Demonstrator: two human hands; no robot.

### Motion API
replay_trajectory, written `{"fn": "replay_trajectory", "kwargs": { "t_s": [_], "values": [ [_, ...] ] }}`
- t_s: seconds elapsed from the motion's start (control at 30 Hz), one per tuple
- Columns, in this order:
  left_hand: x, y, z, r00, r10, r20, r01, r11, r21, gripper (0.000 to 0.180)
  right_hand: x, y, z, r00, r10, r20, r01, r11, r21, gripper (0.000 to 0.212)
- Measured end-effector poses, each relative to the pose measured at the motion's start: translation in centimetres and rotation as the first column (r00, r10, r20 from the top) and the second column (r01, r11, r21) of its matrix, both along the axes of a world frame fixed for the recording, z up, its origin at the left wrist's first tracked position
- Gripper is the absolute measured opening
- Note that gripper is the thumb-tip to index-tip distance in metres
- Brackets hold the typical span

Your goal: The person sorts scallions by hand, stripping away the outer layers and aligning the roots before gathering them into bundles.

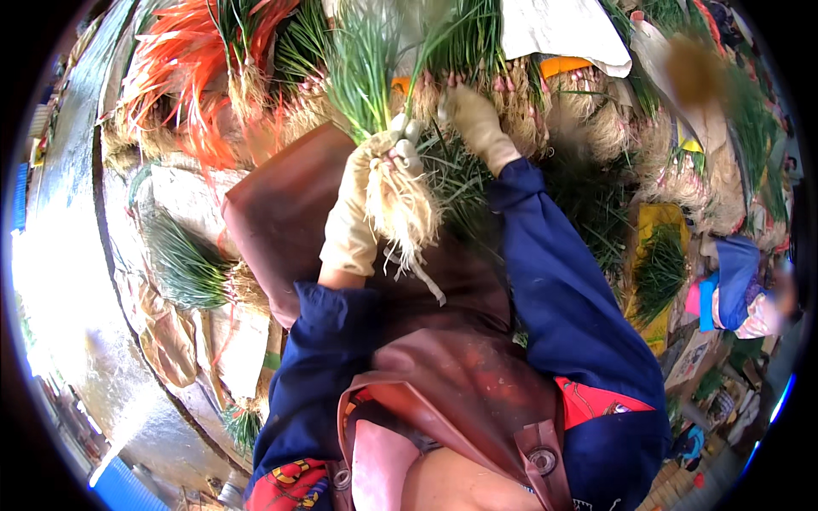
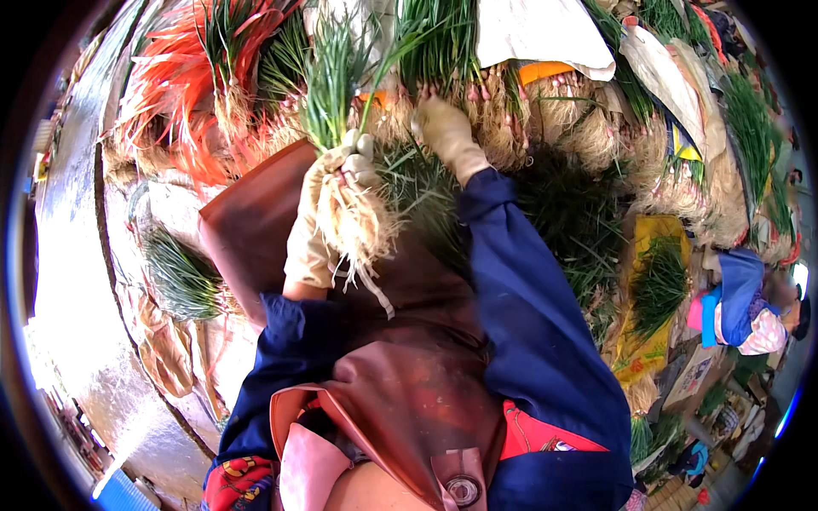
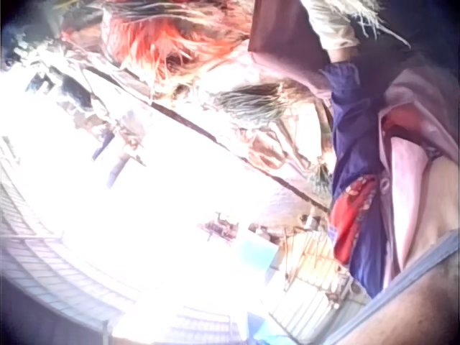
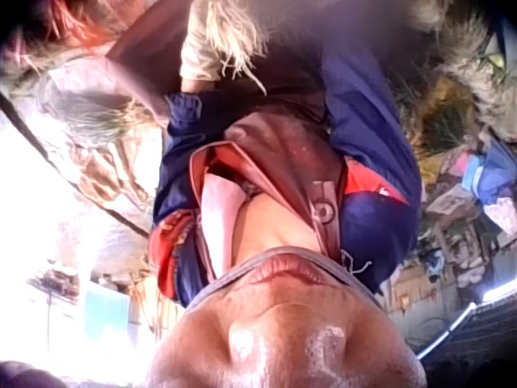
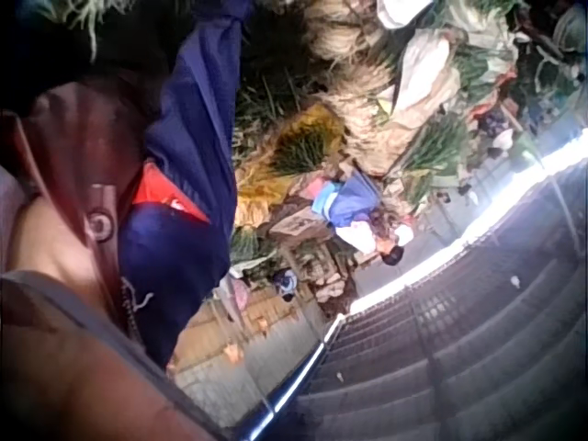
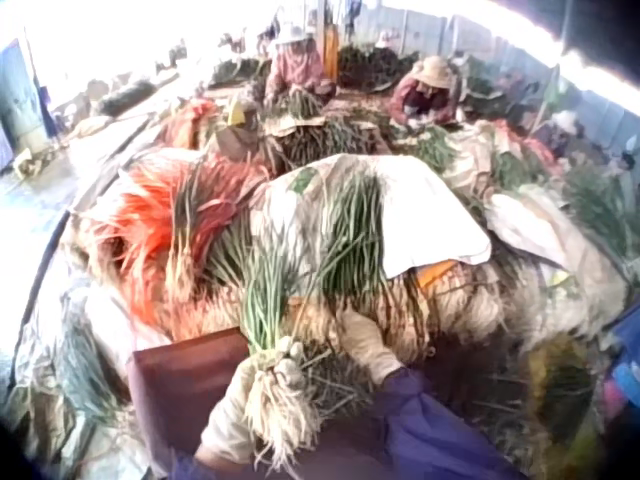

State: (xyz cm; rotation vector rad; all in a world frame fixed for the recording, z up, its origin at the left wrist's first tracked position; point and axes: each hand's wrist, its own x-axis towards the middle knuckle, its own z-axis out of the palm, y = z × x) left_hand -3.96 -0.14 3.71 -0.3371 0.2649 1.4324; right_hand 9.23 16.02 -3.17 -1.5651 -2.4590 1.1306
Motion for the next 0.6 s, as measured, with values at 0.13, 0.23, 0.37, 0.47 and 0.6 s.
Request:
{"fn": "replay_trajectory", "kwargs": {
  "t_s": [0.13, 0.23, 0.37, 0.47, 0.6],
  "values": [
    [-1.8, 2.5, 6.5, 0.977, -0.064, -0.202, 0.093, 0.985, 0.142, 0.024, 8.4, -5.4, -19.3, 0.677, 0.176, 0.715, -0.528, 0.792, 0.305, 0.023],
    [-5.1, 2.1, 9.2, 0.955, 0.104, -0.276, -0.004, 0.94, 0.34, 0.02, 11.9, -11.4, -15.4, 0.425, 0.633, 0.647, -0.408, 0.772, -0.487, 0.042],
    [-5.4, 5.5, 11.1, 0.878, 0.267, -0.398, -0.099, 0.914, 0.393, 0.015, 10.8, -8.8, -10.3, 0.77, 0.487, 0.412, -0.327, 0.856, -0.401, 0.053],
    [-5.0, 7.0, 8.6, 0.669, 0.245, -0.702, -0.208, 0.968, 0.139, 0.017, 2.7, -3.0, 0.4, 0.933, 0.056, 0.354, -0.011, 0.992, -0.128, 0.052],
    [-6.3, 9.4, -2.8, 0.821, 0.054, -0.568, -0.068, 0.998, -0.003, 0.024, -5.2, 2.6, 3.0, 0.943, -0.157, 0.292, -0.072, 0.763, 0.642, 0.061]
  ]
}}
